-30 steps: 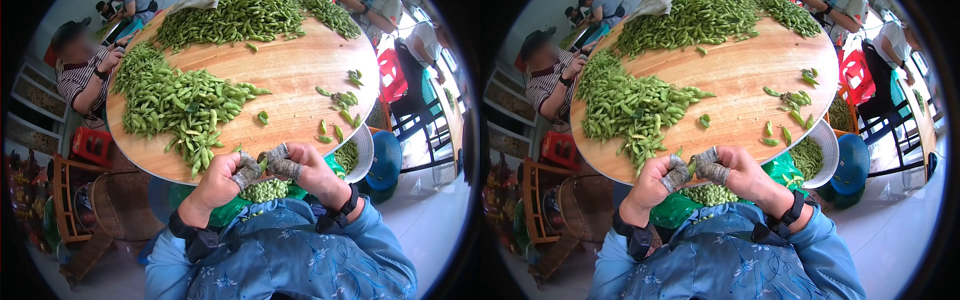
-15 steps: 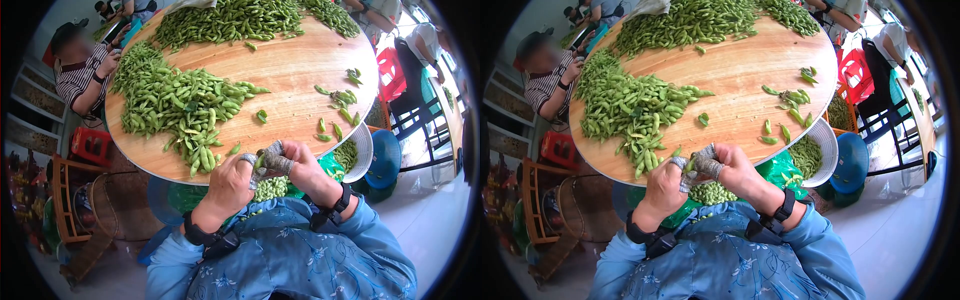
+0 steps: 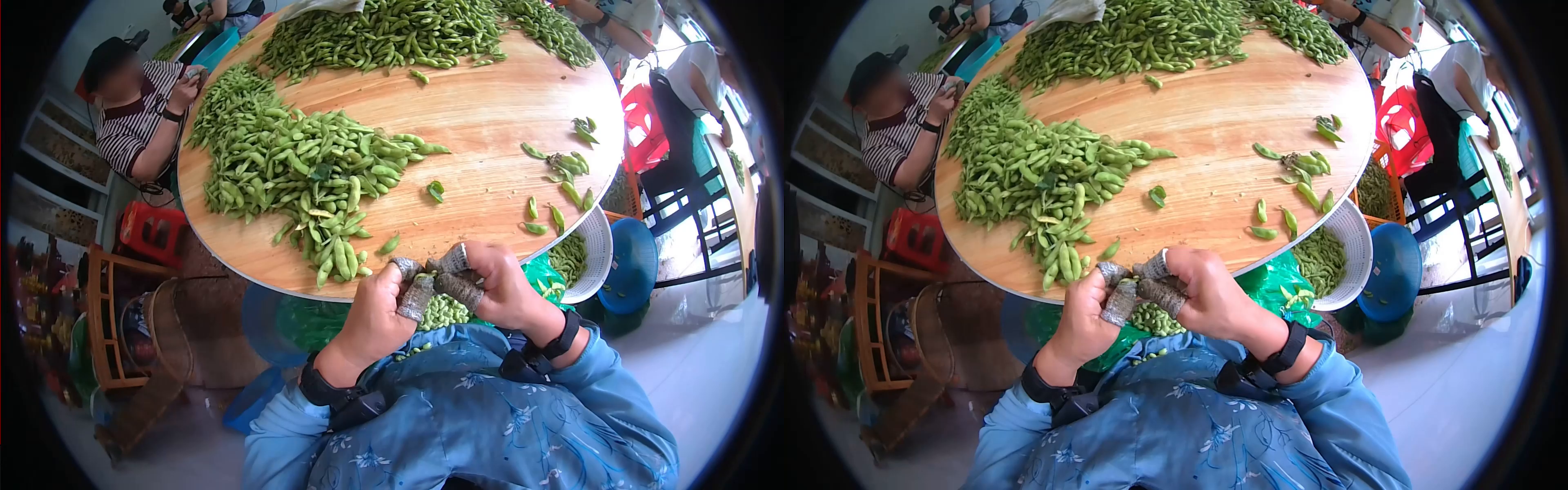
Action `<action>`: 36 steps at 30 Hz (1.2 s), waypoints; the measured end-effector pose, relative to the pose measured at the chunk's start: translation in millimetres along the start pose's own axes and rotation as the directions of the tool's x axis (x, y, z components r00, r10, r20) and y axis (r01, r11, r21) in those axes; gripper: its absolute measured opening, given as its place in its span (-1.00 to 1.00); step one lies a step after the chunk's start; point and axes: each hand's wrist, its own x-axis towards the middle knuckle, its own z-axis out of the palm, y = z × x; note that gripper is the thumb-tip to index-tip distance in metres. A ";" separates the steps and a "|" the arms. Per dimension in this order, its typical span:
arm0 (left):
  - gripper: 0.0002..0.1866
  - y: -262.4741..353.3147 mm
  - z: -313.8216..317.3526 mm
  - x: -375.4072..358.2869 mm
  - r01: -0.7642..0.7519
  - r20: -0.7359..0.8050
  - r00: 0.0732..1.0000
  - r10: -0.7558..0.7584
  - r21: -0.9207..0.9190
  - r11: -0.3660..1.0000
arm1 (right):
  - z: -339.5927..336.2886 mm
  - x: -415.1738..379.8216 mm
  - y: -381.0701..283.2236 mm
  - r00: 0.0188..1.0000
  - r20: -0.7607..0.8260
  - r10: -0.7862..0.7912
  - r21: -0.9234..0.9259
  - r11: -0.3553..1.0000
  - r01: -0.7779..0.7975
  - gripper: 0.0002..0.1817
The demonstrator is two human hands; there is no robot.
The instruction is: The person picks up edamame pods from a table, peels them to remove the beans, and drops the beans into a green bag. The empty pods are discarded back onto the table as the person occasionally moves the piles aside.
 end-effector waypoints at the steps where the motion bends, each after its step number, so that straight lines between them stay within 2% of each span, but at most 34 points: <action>1: -0.87 -4.2 0.7 -0.5 0.002 -0.003 1.000 -0.002 0.000 1.000 | -0.2 -0.6 1.9 1.000 0.004 0.000 0.001 1.000 0.000 -0.84; 3: -0.83 -10.8 2.8 -0.5 0.008 -0.008 1.000 -0.008 -0.058 0.998 | -0.9 -1.7 3.5 0.989 0.073 -0.129 -0.202 0.969 0.142 -0.81; 7: -0.80 -5.3 2.7 -2.8 0.039 0.036 0.999 -0.037 -0.051 0.998 | -11.7 -6.6 -10.5 0.993 0.077 -0.086 -0.328 0.939 0.106 -0.82; 9: -0.81 9.2 -7.8 -6.9 0.080 0.208 0.970 -0.124 0.205 0.976 | -33.7 -10.7 -6.4 0.987 -0.089 -0.134 -0.365 0.926 0.093 -0.81; 10: -0.81 7.2 -11.7 -6.5 0.081 0.209 0.970 -0.124 0.204 0.976 | -48.8 -15.3 4.1 0.980 -0.181 -0.083 -0.364 0.931 0.011 -0.78; 11: -0.82 4.0 -15.8 -5.1 0.033 0.085 0.995 -0.060 0.288 0.957 | -63.1 -20.0 14.3 0.961 -0.274 -0.031 -0.355 0.932 -0.072 -0.76; 12: -0.83 1.7 -19.5 -3.1 -0.003 -0.034 0.999 0.017 0.373 0.928 | -73.4 -21.5 12.5 0.929 -0.368 -0.043 -0.431 0.893 -0.130 -0.75; 13: -0.83 1.3 -23.3 1.3 -0.004 -0.035 0.999 0.018 0.373 0.928 | -82.0 -23.4 8.0 0.888 -0.455 -0.066 -0.497 0.846 -0.192 -0.73; 15: -0.78 2.4 -30.7 15.4 -0.037 -0.089 0.984 0.154 0.741 0.670 | -87.0 -27.2 6.9 0.871 -0.491 -0.025 -0.475 0.846 -0.243 -0.73; 16: -0.79 -6.1 -31.3 21.8 -0.068 -0.097 0.969 0.225 0.775 0.628 | -84.7 -28.2 8.7 0.873 -0.487 0.017 -0.357 0.909 -0.216 -0.74; 17: -0.79 -9.0 -30.6 25.2 -0.075 -0.094 0.968 0.233 0.776 0.626 | -82.2 -29.2 8.8 0.875 -0.482 0.054 -0.233 0.954 -0.188 -0.75; 19: -0.82 -11.2 -29.3 31.7 -0.024 -0.055 0.991 0.121 0.822 0.569 | -62.8 -24.5 -2.9 0.932 -0.350 0.095 -0.105 0.985 -0.139 -0.76; 20: -0.86 -11.5 -27.8 32.6 -0.049 -0.047 0.987 0.153 0.821 0.569 | -51.8 -21.7 -7.1 0.932 -0.287 0.220 0.045 0.975 -0.216 -0.75; 21: -0.86 -9.6 -26.2 31.8 -0.054 -0.042 0.987 0.156 0.822 0.567 | -41.3 -18.3 -8.9 0.945 -0.211 0.248 0.127 0.966 -0.225 -0.75; 22: -0.87 -6.4 -24.6 30.3 -0.066 -0.046 0.986 0.161 0.777 0.626 | -31.5 -14.3 -12.4 0.926 -0.142 0.349 0.250 0.918 -0.307 -0.74; 23: -0.88 -3.5 -22.5 28.5 -0.078 -0.048 0.985 0.164 0.727 0.682 | -22.0 -12.8 -3.7 0.939 -0.073 0.336 0.342 0.893 -0.293 -0.65; 24: -0.88 -1.6 -18.5 26.3 -0.126 -0.067 0.968 0.243 0.704 0.699 | -13.0 -8.7 6.0 0.952 -0.036 0.303 0.411 0.873 -0.262 -0.62; 25: -0.88 2.8 -14.2 21.7 -0.131 -0.063 0.968 0.244 0.704 0.698 | -5.8 -4.7 11.1 0.964 -0.001 0.264 0.477 0.848 -0.232 -0.59; 27: -0.87 13.9 -9.0 17.7 -0.229 0.003 0.944 0.329 0.727 0.648 | 0.1 4.2 5.9 0.939 0.129 0.319 0.707 0.635 -0.313 -0.56; 29: -0.88 10.5 -5.9 17.9 -0.315 0.000 0.906 0.423 0.668 0.675 | 3.2 9.7 14.3 0.925 0.150 0.350 0.742 0.578 -0.339 -0.72; 30: -0.86 9.8 -6.9 17.0 -0.288 -0.013 0.922 0.388 0.645 0.708 | 1.2 10.6 11.4 0.923 0.144 0.358 0.717 0.605 -0.347 -0.76; 31: -0.86 12.5 -8.7 18.0 -0.307 -0.013 0.910 0.414 0.651 0.694 | -0.7 11.2 8.6 0.919 0.139 0.369 0.690 0.629 -0.357 -0.79; 33: -0.81 18.4 -11.5 16.7 -0.078 -0.045 0.991 0.127 0.576 0.814 | -3.9 11.1 4.2 0.937 0.123 0.328 0.671 0.669 -0.322 -0.81; 36: -0.77 18.1 -13.3 17.0 -0.112 0.057 0.994 0.097 0.588 0.801 | -7.4 12.7 -4.7 0.963 0.109 0.248 0.637 0.726 -0.259 -0.83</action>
